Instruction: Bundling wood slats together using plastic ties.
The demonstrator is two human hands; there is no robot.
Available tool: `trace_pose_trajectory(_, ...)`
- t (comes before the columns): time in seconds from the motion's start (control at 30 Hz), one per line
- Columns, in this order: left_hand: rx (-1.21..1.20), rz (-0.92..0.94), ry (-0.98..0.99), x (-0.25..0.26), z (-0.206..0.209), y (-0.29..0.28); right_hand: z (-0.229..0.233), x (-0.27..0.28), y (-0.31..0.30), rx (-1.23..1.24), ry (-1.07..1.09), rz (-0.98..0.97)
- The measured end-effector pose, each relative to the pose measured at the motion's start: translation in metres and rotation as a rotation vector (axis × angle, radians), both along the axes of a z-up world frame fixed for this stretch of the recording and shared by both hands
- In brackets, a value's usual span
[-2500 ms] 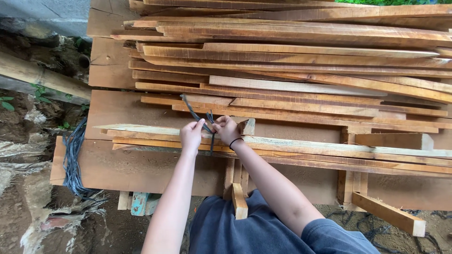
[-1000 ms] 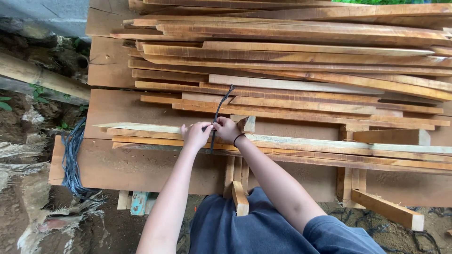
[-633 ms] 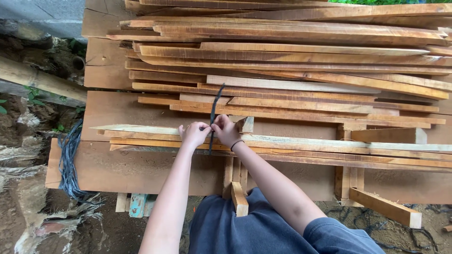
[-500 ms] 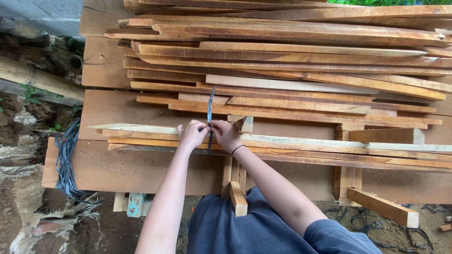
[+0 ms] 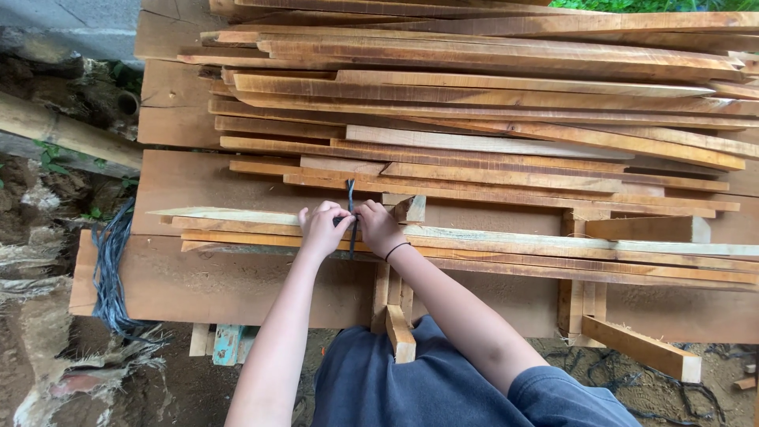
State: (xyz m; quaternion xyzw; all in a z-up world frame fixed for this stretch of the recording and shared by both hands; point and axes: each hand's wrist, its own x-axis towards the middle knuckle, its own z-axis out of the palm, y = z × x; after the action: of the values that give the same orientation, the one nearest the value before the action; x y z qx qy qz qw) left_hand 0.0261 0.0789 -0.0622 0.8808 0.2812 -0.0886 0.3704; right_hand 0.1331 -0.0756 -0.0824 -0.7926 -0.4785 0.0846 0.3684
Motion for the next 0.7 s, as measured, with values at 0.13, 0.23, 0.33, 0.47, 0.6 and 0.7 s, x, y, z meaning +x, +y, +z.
trace_pose_trajectory(0.13,0.006,0.025,-0.067,-0.006,0.007,-0.003,0.005,0.003,0.0,-0.014,0.043,-0.004)
trace_pose_trajectory(0.23,0.03,0.041,-0.07,-0.006,0.007,-0.002,0.018,0.002,0.0,0.02,0.101,0.014)
trace_pose_trajectory(0.33,0.022,0.043,-0.065,-0.007,0.01,-0.001,0.041,-0.001,0.0,0.013,0.14,-0.011)
trace_pose_trajectory(0.47,0.0,0.021,-0.079,-0.007,0.013,-0.004,0.054,0.0,0.0,0.019,0.136,0.014)
trace_pose_trajectory(0.6,0.009,0.011,-0.072,-0.005,0.015,-0.003,0.027,0.002,-0.001,0.008,0.072,0.048)
trace_pose_trajectory(0.7,0.015,0.021,-0.094,-0.004,0.011,-0.003,0.029,0.004,0.004,-0.018,0.133,0.037)
